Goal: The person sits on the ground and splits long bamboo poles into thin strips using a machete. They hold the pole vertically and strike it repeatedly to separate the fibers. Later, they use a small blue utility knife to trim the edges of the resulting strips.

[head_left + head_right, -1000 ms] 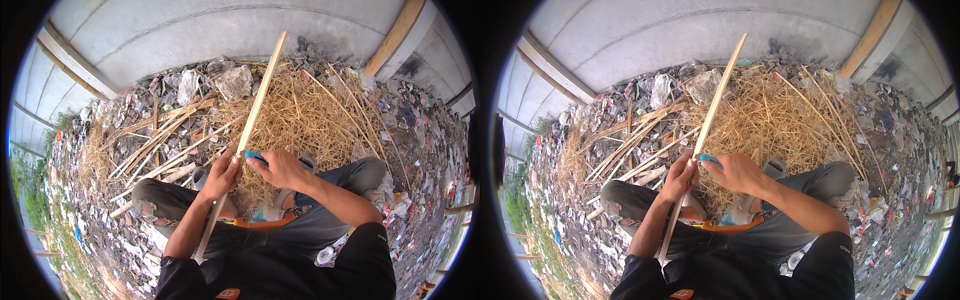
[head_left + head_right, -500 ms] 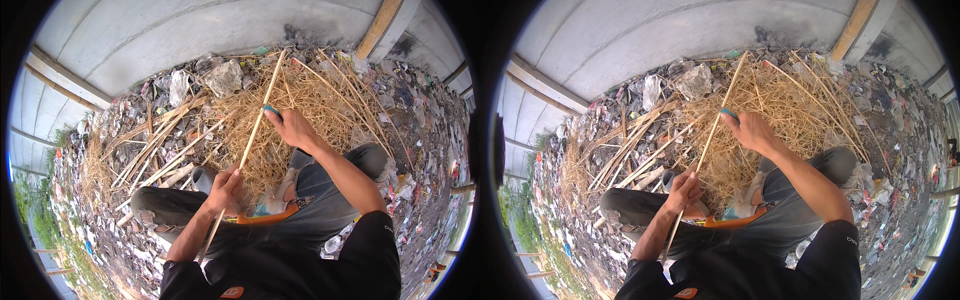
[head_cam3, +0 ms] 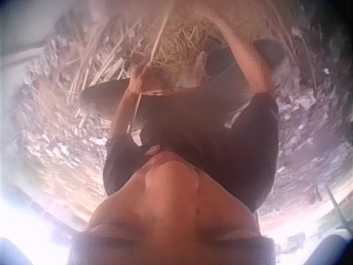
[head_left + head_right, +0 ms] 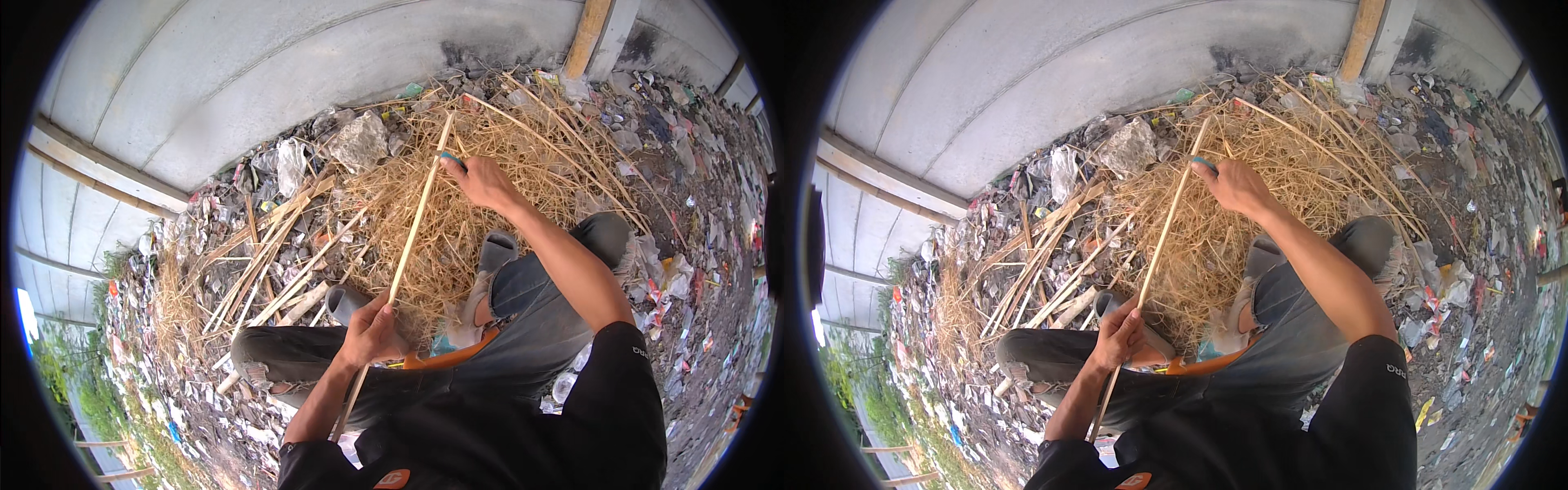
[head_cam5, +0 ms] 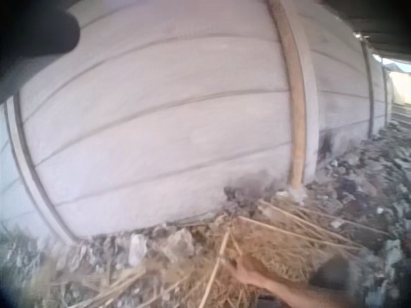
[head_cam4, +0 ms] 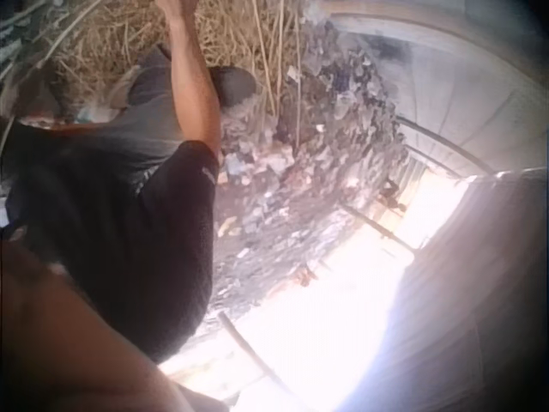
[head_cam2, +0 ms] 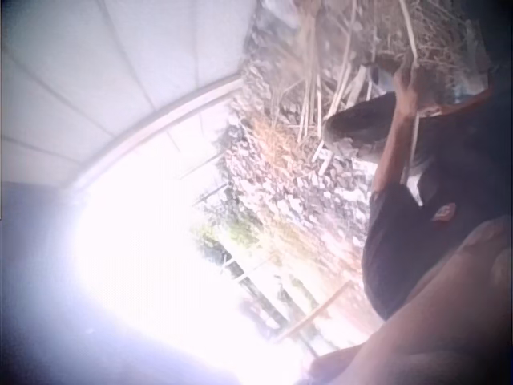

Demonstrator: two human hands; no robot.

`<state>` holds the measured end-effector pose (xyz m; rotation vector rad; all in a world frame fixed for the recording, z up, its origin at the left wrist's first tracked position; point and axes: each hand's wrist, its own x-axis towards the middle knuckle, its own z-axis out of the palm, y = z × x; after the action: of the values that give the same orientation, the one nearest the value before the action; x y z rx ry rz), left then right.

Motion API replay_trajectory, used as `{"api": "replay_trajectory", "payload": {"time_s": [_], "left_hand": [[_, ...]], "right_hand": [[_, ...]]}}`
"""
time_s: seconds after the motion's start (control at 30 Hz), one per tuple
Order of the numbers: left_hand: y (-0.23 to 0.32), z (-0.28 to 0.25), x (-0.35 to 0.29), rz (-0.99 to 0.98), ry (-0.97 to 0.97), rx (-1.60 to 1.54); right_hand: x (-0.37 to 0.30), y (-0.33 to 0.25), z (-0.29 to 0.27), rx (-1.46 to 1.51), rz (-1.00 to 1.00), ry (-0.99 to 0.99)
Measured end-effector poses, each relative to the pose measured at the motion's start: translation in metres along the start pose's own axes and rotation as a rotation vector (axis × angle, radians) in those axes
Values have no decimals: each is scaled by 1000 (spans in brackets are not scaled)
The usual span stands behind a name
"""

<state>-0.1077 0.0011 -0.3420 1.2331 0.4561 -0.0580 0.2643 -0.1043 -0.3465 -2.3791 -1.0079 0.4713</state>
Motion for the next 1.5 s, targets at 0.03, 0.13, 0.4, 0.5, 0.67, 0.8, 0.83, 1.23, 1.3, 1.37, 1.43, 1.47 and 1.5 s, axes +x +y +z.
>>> {"api": "replay_trajectory", "payload": {"time_s": [0.03, 0.13, 0.4, 0.5, 0.67, 0.8, 0.83, 1.23, 1.3, 1.37, 1.43, 1.47, 1.5], "left_hand": [[4, 6, -7, -56, -2, -12], [4, 15, -33, -70, 7, -12], [4, -15, -116, 36, 199, 181], [22, -8, -95, 105, 356, 232], [45, 15, -54, 104, 432, 258], [45, 18, -27, 190, 391, 287], [45, 18, -24, 196, 394, 302], [29, 23, -21, 156, 464, 384], [27, 24, -36, 30, 389, 400], [-1, 16, -84, 53, 261, 582], [-18, 20, -130, -36, 178, 571], [-25, 24, -149, -84, 183, 504], [-25, 29, -156, -107, 222, 444]], "right_hand": [[5, 9, -5, 1, 56, 43], [22, 49, -14, 139, 261, 187], [12, 43, -47, 214, 137, 442], [-20, -18, -27, 133, -102, 352], [-87, -101, 8, 233, -379, 32], [-128, -125, 32, 279, -502, -149], [-134, -127, 35, 265, -518, -195], [-98, -98, 65, 147, -519, -114], [-62, -70, 73, 124, -421, 21], [16, 21, 16, 355, 15, 188], [38, 82, -36, 612, 321, 461], [32, 82, -43, 530, 281, 485], [28, 84, -51, 439, 234, 507]]}}
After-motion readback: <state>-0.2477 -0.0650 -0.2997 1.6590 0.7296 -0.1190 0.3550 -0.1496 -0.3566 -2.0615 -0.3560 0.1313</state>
